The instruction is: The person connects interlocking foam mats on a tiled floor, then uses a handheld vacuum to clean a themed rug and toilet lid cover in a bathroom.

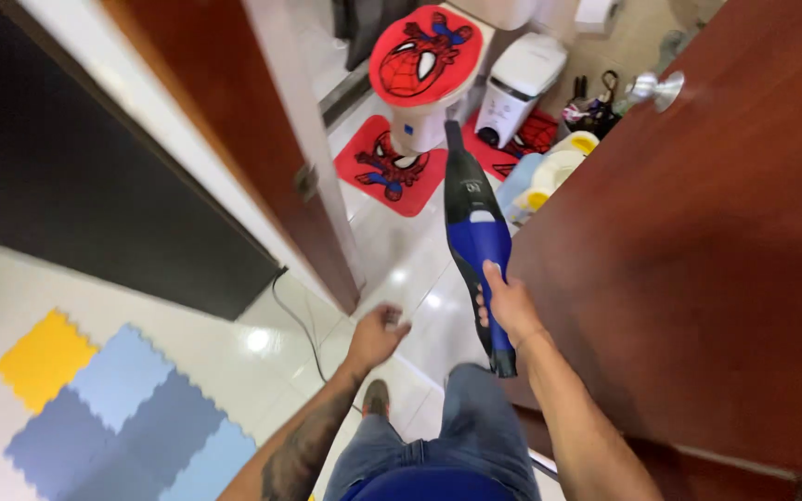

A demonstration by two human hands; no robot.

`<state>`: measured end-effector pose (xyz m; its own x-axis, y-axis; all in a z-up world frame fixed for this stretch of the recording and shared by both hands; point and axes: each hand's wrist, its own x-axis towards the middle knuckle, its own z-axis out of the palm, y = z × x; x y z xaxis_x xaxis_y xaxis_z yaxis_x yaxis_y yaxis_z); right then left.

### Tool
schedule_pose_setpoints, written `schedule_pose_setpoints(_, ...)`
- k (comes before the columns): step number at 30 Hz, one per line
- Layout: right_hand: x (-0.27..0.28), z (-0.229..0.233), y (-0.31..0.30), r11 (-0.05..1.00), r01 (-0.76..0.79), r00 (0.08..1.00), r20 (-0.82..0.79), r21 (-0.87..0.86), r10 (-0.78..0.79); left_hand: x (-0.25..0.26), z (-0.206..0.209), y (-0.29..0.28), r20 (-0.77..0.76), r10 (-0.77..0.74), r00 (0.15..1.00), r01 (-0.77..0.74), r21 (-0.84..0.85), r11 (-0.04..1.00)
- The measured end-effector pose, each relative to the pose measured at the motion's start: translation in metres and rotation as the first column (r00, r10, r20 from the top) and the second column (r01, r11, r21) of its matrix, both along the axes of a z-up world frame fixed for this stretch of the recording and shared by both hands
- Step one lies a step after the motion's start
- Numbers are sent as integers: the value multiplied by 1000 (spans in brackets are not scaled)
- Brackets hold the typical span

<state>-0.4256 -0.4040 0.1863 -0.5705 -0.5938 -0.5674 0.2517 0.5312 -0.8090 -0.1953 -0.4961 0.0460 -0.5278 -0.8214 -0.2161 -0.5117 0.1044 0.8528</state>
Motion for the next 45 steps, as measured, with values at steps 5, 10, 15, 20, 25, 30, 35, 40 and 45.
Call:
schedule_pose_setpoints(5, -52, 7, -96, 1000, 10, 999, 42, -16, -9, -111, 55, -105, -220, 24, 975, -21, 15, 1000)
schedule_pose_setpoints(10, -122, -33, -206, 999, -49, 998, 27, 10, 49, -205, 69, -189, -251, 53, 967, -42, 51, 998)
schedule_pose_setpoints(15, -223, -91, -319, 972, -205, 975, -68, 118, 214, -267, 23, -255, -68, 129, 989, -116, 173, 978)
schedule_pose_setpoints(20, -304, -139, -426, 910, -347, 889, -229, 228, 396, -300, 12, -307, 94, 204, 974, -224, 330, 917)
schedule_pose_setpoints(25, -320, -105, -487, 863, -398, 901, -43, 310, 431, -330, 48, -355, 177, 259, 950, -303, 313, 900)
schedule_pose_setpoints(30, -336, -114, -435, 836, -433, 810, -262, 336, 525, -344, 24, -417, 190, 284, 940, -327, 250, 911)
schedule_pose_setpoints(35, -353, -79, -516, 797, -405, 859, -113, 448, 499, -371, 2, -523, 247, 212, 945, -260, 181, 948)
schedule_pose_setpoints(40, -367, -83, -601, 835, -336, 907, -89, 436, 412, -428, -35, -643, 247, 63, 967, -100, 139, 985)
schedule_pose_setpoints(45, -389, -102, -649, 862, -318, 885, -201, 396, 419, -460, -70, -713, 341, -50, 939, 22, 85, 996)
